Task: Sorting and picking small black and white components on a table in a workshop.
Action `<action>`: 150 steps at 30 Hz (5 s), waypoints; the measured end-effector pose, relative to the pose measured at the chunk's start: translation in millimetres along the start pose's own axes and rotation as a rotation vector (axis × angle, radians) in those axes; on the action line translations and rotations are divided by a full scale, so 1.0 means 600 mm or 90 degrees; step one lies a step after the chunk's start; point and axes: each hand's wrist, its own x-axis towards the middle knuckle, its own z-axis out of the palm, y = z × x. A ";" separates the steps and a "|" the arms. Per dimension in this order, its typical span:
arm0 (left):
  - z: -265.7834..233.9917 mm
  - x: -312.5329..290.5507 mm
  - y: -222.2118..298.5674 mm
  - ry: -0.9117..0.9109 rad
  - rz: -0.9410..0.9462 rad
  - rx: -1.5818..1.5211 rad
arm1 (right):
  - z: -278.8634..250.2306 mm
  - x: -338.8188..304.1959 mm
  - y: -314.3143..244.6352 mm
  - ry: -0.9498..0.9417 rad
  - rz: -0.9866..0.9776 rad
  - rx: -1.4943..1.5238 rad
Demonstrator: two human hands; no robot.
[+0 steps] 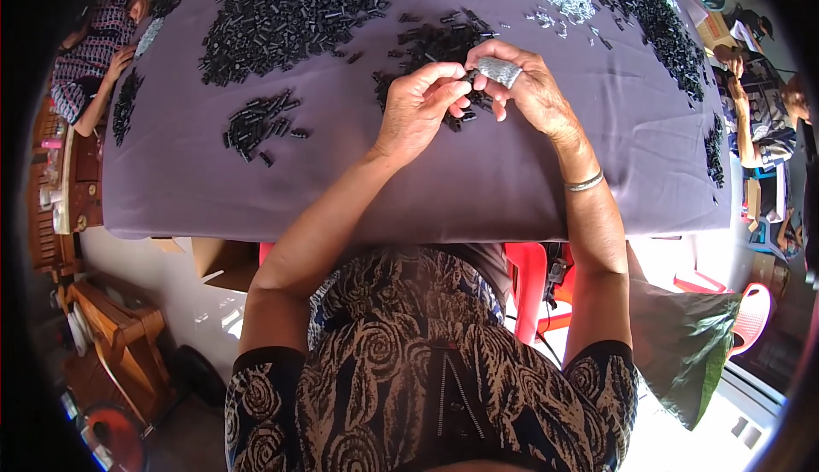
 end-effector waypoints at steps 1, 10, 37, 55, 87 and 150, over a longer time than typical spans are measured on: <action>0.001 0.000 0.001 -0.008 -0.006 0.007 | 0.000 -0.002 -0.003 0.004 0.006 0.008; -0.001 0.000 0.011 -0.048 -0.032 0.026 | -0.007 -0.003 0.013 0.020 -0.330 -0.350; -0.002 0.008 0.022 -0.008 -0.048 0.012 | 0.011 -0.006 0.010 0.051 -0.200 -0.340; 0.059 0.016 0.056 -0.048 0.060 -0.039 | 0.003 -0.017 0.054 -0.168 0.039 0.410; 0.088 0.032 0.034 0.054 -0.114 -0.216 | 0.059 -0.005 0.056 -0.039 0.163 0.718; 0.008 0.016 0.069 -0.026 -0.098 0.179 | 0.018 -0.021 0.018 0.244 -0.385 -0.375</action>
